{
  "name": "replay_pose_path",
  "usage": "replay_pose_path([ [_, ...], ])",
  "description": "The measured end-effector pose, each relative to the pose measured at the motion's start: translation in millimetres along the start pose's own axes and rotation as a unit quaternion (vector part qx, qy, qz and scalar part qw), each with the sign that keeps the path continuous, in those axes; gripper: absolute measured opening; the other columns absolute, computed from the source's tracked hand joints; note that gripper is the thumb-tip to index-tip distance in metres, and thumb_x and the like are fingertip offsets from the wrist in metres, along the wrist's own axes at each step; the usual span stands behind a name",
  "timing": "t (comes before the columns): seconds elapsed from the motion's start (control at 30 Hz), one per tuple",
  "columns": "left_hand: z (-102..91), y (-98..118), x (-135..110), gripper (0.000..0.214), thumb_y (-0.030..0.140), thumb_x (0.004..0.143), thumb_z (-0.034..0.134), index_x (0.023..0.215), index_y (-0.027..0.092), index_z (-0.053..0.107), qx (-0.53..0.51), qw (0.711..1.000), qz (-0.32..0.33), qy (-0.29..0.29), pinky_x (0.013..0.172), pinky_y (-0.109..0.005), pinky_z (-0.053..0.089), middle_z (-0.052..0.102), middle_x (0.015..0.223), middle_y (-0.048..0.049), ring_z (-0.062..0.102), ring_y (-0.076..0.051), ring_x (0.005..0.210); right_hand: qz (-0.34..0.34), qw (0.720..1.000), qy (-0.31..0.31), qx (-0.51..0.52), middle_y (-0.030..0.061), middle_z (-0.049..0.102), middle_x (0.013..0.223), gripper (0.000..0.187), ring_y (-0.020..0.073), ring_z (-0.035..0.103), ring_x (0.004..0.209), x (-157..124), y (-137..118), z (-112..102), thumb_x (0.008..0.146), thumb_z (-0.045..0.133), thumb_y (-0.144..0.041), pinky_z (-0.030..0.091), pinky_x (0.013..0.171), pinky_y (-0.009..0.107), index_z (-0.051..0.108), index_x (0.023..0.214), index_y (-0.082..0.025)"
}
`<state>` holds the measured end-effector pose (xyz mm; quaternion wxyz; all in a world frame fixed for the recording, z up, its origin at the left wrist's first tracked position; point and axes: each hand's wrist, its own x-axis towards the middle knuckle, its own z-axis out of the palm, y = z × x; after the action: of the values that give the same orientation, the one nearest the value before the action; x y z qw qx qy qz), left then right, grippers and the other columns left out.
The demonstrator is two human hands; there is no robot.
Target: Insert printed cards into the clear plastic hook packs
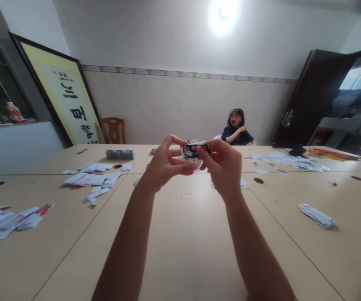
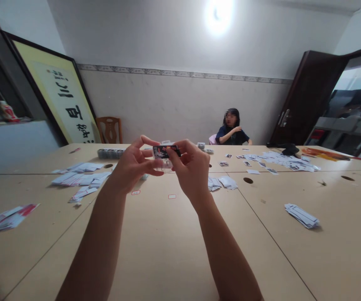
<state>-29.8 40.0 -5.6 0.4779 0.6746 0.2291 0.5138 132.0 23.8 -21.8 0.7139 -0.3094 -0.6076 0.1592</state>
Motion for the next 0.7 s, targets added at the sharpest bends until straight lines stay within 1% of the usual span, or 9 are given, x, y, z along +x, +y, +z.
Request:
replay_pose_path([
  [0.07, -0.7, -2, -1, 0.058, 0.023, 0.064, 0.093, 0.102, 0.021, 0.049, 0.021, 1.0, 0.013, -0.009, 0.059, -0.023, 0.063, 0.074, 0.082, 0.001, 0.074, -0.016, 0.064, -0.003, 1.0, -0.002, -0.008, -0.0039, 0.069, 0.066, 0.014, 0.0096, 0.059, 0.047, -1, 0, 0, 0.082, 0.075, -0.033, 0.045, 0.042, 0.024, 0.067, 0.078, -0.022],
  [0.17, 0.2, -5, 0, 0.058, 0.022, 0.064, 0.091, 0.101, 0.022, 0.046, 0.048, 0.999, 0.026, 0.003, 0.052, -0.022, 0.061, 0.074, 0.084, 0.0002, 0.075, -0.017, 0.064, -0.013, 0.999, -0.003, -0.03, -0.0039, 0.069, 0.066, 0.015, 0.0101, 0.059, 0.047, -1, -1, -1, 0.082, 0.074, -0.033, 0.045, 0.043, 0.025, 0.066, 0.077, -0.022],
  [0.27, 3.3, -9, 1, 0.051, 0.024, 0.07, 0.086, 0.102, 0.022, 0.046, 0.096, 0.994, 0.041, 0.02, 0.048, -0.021, 0.059, 0.073, 0.085, 0.0001, 0.073, -0.016, 0.062, -0.036, 0.997, 0.01, -0.071, -0.0039, 0.069, 0.065, 0.013, 0.0107, 0.061, 0.049, -2, -2, 0, 0.083, 0.073, -0.031, 0.048, 0.046, 0.025, 0.066, 0.077, -0.022],
  [0.37, 8.0, -13, 4, 0.037, 0.022, 0.077, 0.076, 0.102, 0.022, 0.049, 0.174, 0.981, 0.067, 0.06, 0.046, -0.018, 0.056, 0.071, 0.085, 0.0004, 0.069, -0.012, 0.057, -0.065, 0.991, 0.026, -0.115, -0.0046, 0.069, 0.064, 0.011, 0.0107, 0.062, 0.049, -3, -1, 1, 0.084, 0.07, -0.029, 0.048, 0.048, 0.025, 0.066, 0.077, -0.022],
  [0.47, 13.0, -20, 7, 0.031, 0.017, 0.077, 0.07, 0.1, 0.022, 0.05, 0.228, 0.966, 0.079, 0.097, 0.042, -0.016, 0.053, 0.069, 0.084, 0.0013, 0.067, -0.01, 0.051, -0.107, 0.981, 0.044, -0.156, -0.0068, 0.066, 0.058, 0.012, 0.0094, 0.06, 0.046, -3, 1, 3, 0.084, 0.069, -0.025, 0.045, 0.048, 0.024, 0.065, 0.073, -0.022],
  [0.6, 16.3, -31, 12, 0.033, 0.014, 0.073, 0.069, 0.097, 0.022, 0.048, 0.228, 0.963, 0.078, 0.119, 0.039, -0.016, 0.053, 0.07, 0.091, -0.0004, 0.067, -0.01, 0.049, -0.152, 0.969, 0.052, -0.186, -0.0077, 0.064, 0.055, 0.014, 0.0086, 0.058, 0.046, -3, 5, 5, 0.083, 0.069, -0.02, 0.044, 0.049, 0.022, 0.064, 0.069, -0.022],
  [0.7, 15.2, -35, 15, 0.034, 0.018, 0.073, 0.071, 0.097, 0.022, 0.047, 0.218, 0.964, 0.081, 0.127, 0.039, -0.016, 0.053, 0.071, 0.098, -0.0027, 0.065, -0.009, 0.049, -0.175, 0.963, 0.045, -0.201, -0.0076, 0.064, 0.056, 0.015, 0.0084, 0.058, 0.046, -3, 8, 7, 0.083, 0.069, -0.018, 0.044, 0.05, 0.022, 0.064, 0.07, -0.023],
])
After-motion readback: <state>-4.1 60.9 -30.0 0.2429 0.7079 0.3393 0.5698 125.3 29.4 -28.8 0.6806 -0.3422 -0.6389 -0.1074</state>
